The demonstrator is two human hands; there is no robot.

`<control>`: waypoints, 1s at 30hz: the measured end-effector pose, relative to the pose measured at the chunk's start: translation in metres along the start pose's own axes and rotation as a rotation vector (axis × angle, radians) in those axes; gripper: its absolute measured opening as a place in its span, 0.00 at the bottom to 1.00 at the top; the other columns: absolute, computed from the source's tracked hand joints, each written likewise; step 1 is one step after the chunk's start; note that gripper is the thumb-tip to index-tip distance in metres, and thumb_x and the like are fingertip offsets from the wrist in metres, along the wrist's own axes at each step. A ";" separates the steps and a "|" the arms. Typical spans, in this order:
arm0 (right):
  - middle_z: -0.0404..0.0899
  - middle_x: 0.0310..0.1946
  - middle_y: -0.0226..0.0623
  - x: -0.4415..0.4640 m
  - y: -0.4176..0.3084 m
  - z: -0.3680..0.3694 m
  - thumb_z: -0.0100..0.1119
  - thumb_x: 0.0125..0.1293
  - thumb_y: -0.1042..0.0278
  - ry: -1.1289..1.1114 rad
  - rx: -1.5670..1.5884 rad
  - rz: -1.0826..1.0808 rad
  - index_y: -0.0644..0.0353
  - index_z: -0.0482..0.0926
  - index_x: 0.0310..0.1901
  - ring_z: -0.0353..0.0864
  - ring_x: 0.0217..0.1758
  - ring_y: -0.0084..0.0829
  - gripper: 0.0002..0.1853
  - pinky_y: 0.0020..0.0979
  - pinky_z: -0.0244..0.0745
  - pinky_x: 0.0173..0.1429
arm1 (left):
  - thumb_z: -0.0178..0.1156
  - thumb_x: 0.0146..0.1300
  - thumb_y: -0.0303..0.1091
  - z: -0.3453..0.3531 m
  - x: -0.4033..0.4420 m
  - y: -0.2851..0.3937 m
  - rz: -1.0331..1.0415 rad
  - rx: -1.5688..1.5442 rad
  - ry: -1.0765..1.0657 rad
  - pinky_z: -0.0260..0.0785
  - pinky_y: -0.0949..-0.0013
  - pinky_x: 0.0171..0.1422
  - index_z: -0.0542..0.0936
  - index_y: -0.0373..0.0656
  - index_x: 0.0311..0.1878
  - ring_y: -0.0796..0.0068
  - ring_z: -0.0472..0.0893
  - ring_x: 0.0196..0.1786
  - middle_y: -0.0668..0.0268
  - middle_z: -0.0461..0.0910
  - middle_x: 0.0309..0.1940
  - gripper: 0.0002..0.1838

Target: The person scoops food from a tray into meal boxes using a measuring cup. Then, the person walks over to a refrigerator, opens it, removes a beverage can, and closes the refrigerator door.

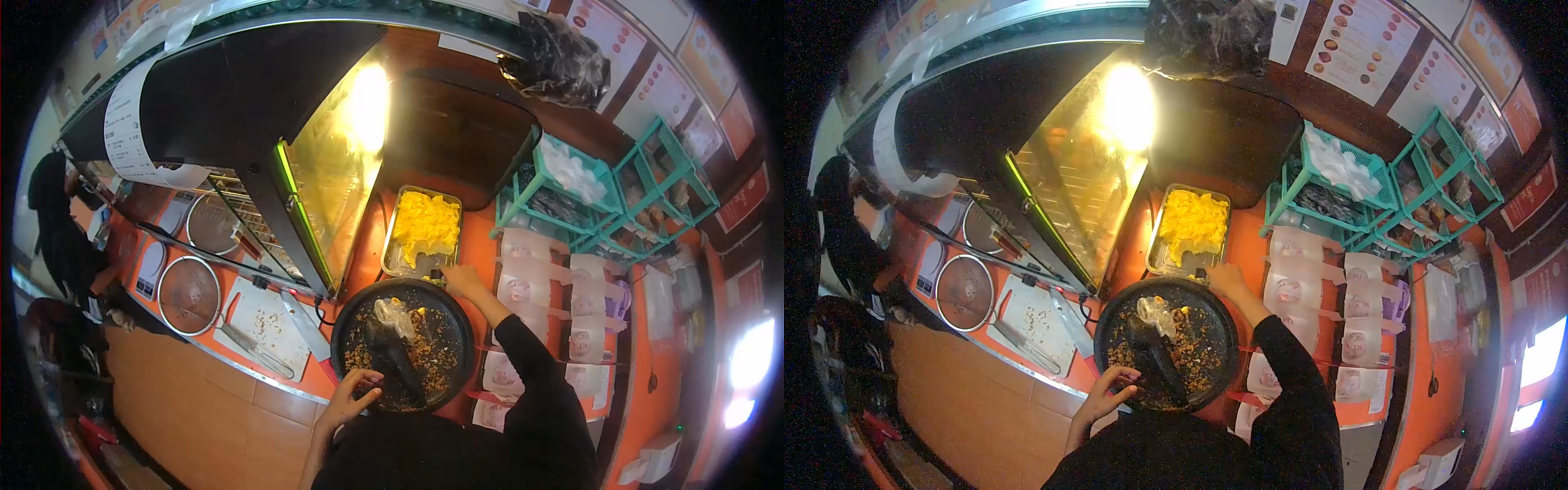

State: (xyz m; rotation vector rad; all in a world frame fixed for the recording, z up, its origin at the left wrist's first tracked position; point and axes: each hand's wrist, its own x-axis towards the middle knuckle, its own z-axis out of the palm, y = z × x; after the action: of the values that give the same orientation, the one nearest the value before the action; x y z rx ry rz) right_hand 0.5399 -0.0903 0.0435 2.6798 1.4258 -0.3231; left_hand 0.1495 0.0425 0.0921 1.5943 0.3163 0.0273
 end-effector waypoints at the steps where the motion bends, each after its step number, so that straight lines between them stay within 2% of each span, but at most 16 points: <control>1: 0.83 0.33 0.48 -0.005 -0.003 0.002 0.54 0.60 0.60 0.017 0.075 0.031 0.53 0.74 0.53 0.83 0.35 0.50 0.19 0.50 0.76 0.38 | 0.64 0.62 0.32 0.001 0.000 0.000 -0.001 -0.001 -0.006 0.68 0.69 0.57 0.77 0.44 0.53 0.74 0.75 0.50 0.65 0.73 0.46 0.16; 3: 0.83 0.33 0.49 -0.005 -0.005 0.011 0.53 0.61 0.60 0.005 0.084 0.045 0.53 0.74 0.54 0.83 0.35 0.50 0.19 0.51 0.75 0.39 | 0.64 0.63 0.32 0.002 -0.001 0.002 -0.063 -0.050 -0.031 0.68 0.69 0.57 0.77 0.44 0.53 0.74 0.75 0.50 0.65 0.73 0.45 0.16; 6: 0.82 0.33 0.52 -0.007 -0.004 0.007 0.51 0.64 0.60 -0.026 0.115 0.032 0.53 0.72 0.57 0.82 0.36 0.52 0.20 0.52 0.75 0.40 | 0.62 0.65 0.33 0.001 0.001 -0.005 -0.004 0.081 -0.058 0.70 0.69 0.56 0.75 0.42 0.54 0.75 0.76 0.50 0.65 0.75 0.47 0.16; 8: 0.82 0.33 0.53 -0.003 0.003 0.005 0.50 0.65 0.60 -0.046 0.139 0.010 0.53 0.71 0.59 0.82 0.36 0.52 0.21 0.52 0.75 0.41 | 0.63 0.64 0.33 0.003 0.001 -0.006 -0.023 0.041 -0.053 0.70 0.70 0.54 0.76 0.43 0.54 0.75 0.77 0.49 0.65 0.74 0.46 0.16; 10: 0.81 0.33 0.54 0.010 0.028 0.027 0.49 0.67 0.58 0.091 0.287 -0.132 0.55 0.72 0.58 0.82 0.35 0.52 0.20 0.51 0.74 0.40 | 0.63 0.64 0.34 0.005 0.003 -0.007 -0.041 0.001 -0.046 0.71 0.71 0.53 0.77 0.44 0.54 0.75 0.77 0.47 0.65 0.73 0.45 0.16; 14: 0.81 0.34 0.53 0.039 0.057 0.037 0.50 0.67 0.56 0.044 0.517 -0.198 0.58 0.77 0.52 0.83 0.34 0.47 0.18 0.46 0.74 0.39 | 0.63 0.64 0.34 0.010 0.001 -0.015 -0.081 -0.024 -0.064 0.72 0.71 0.52 0.76 0.43 0.54 0.75 0.77 0.47 0.64 0.72 0.46 0.16; 16: 0.81 0.34 0.52 0.050 0.064 0.032 0.51 0.67 0.57 -0.250 0.837 0.058 0.62 0.80 0.45 0.82 0.34 0.44 0.17 0.42 0.73 0.39 | 0.63 0.64 0.35 0.010 0.000 -0.018 -0.098 -0.035 -0.067 0.72 0.70 0.52 0.76 0.43 0.54 0.75 0.77 0.48 0.64 0.72 0.47 0.16; 19: 0.80 0.33 0.48 0.059 0.066 0.026 0.50 0.69 0.57 -0.149 0.873 0.178 0.66 0.79 0.42 0.81 0.35 0.43 0.18 0.43 0.72 0.38 | 0.62 0.65 0.35 0.010 0.000 -0.023 -0.138 -0.033 -0.078 0.72 0.70 0.52 0.76 0.43 0.55 0.74 0.77 0.47 0.63 0.72 0.47 0.17; 20: 0.80 0.30 0.49 0.058 0.062 0.022 0.49 0.69 0.59 -0.033 0.647 0.168 0.63 0.76 0.49 0.81 0.35 0.47 0.17 0.46 0.72 0.38 | 0.62 0.65 0.35 0.009 0.001 -0.020 -0.125 -0.028 -0.063 0.72 0.70 0.52 0.76 0.43 0.55 0.75 0.77 0.47 0.63 0.72 0.47 0.17; 22: 0.80 0.31 0.53 0.041 0.034 0.011 0.49 0.67 0.61 0.031 0.568 0.188 0.61 0.72 0.54 0.81 0.36 0.52 0.17 0.48 0.72 0.40 | 0.62 0.65 0.35 0.009 0.002 -0.020 -0.115 -0.022 -0.053 0.72 0.70 0.52 0.76 0.43 0.55 0.75 0.77 0.47 0.63 0.72 0.47 0.17; 23: 0.80 0.32 0.56 0.030 0.017 0.003 0.49 0.66 0.63 0.098 0.486 0.205 0.59 0.68 0.58 0.80 0.36 0.56 0.20 0.51 0.73 0.41 | 0.62 0.65 0.35 0.010 0.002 -0.023 -0.108 -0.023 -0.048 0.72 0.70 0.51 0.76 0.43 0.55 0.75 0.77 0.46 0.64 0.72 0.47 0.17; 24: 0.78 0.36 0.62 0.021 0.007 0.001 0.48 0.66 0.68 0.034 0.466 0.156 0.56 0.59 0.65 0.78 0.43 0.61 0.25 0.54 0.71 0.46 | 0.62 0.65 0.35 0.010 0.003 -0.025 -0.100 -0.025 -0.043 0.72 0.71 0.51 0.76 0.43 0.55 0.75 0.77 0.46 0.64 0.73 0.46 0.17; 25: 0.78 0.36 0.62 0.017 0.002 0.011 0.48 0.66 0.68 0.035 0.466 0.160 0.56 0.59 0.65 0.78 0.43 0.61 0.25 0.54 0.71 0.46 | 0.62 0.65 0.35 0.010 0.004 -0.025 -0.100 -0.024 -0.048 0.72 0.71 0.51 0.76 0.43 0.55 0.75 0.77 0.46 0.64 0.73 0.46 0.17; 27: 0.75 0.41 0.65 0.015 -0.008 0.019 0.48 0.66 0.72 0.357 0.490 0.127 0.58 0.60 0.65 0.77 0.47 0.60 0.25 0.52 0.70 0.48 | 0.62 0.65 0.35 0.012 0.006 -0.025 -0.060 0.000 -0.057 0.71 0.72 0.49 0.76 0.43 0.55 0.77 0.77 0.45 0.65 0.73 0.45 0.16; 28: 0.73 0.46 0.66 0.020 -0.002 0.016 0.47 0.65 0.76 0.211 0.576 0.237 0.60 0.58 0.67 0.75 0.49 0.61 0.27 0.51 0.70 0.50 | 0.62 0.65 0.35 0.012 0.007 -0.024 -0.058 -0.003 -0.058 0.71 0.72 0.49 0.76 0.43 0.55 0.77 0.77 0.45 0.65 0.73 0.45 0.16; 30: 0.73 0.47 0.65 0.030 -0.002 0.015 0.46 0.65 0.77 0.306 0.580 0.256 0.62 0.57 0.67 0.75 0.48 0.61 0.27 0.50 0.70 0.50 | 0.62 0.65 0.36 0.012 0.007 -0.018 -0.076 0.009 -0.073 0.71 0.73 0.49 0.76 0.43 0.54 0.77 0.76 0.44 0.65 0.72 0.44 0.16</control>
State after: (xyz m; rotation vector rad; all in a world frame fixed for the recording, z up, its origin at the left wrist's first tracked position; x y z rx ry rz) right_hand 0.5526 -0.0674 0.0223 3.4687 1.1621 -0.3606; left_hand 0.1557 0.0328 0.0724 1.5870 0.3204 -0.0911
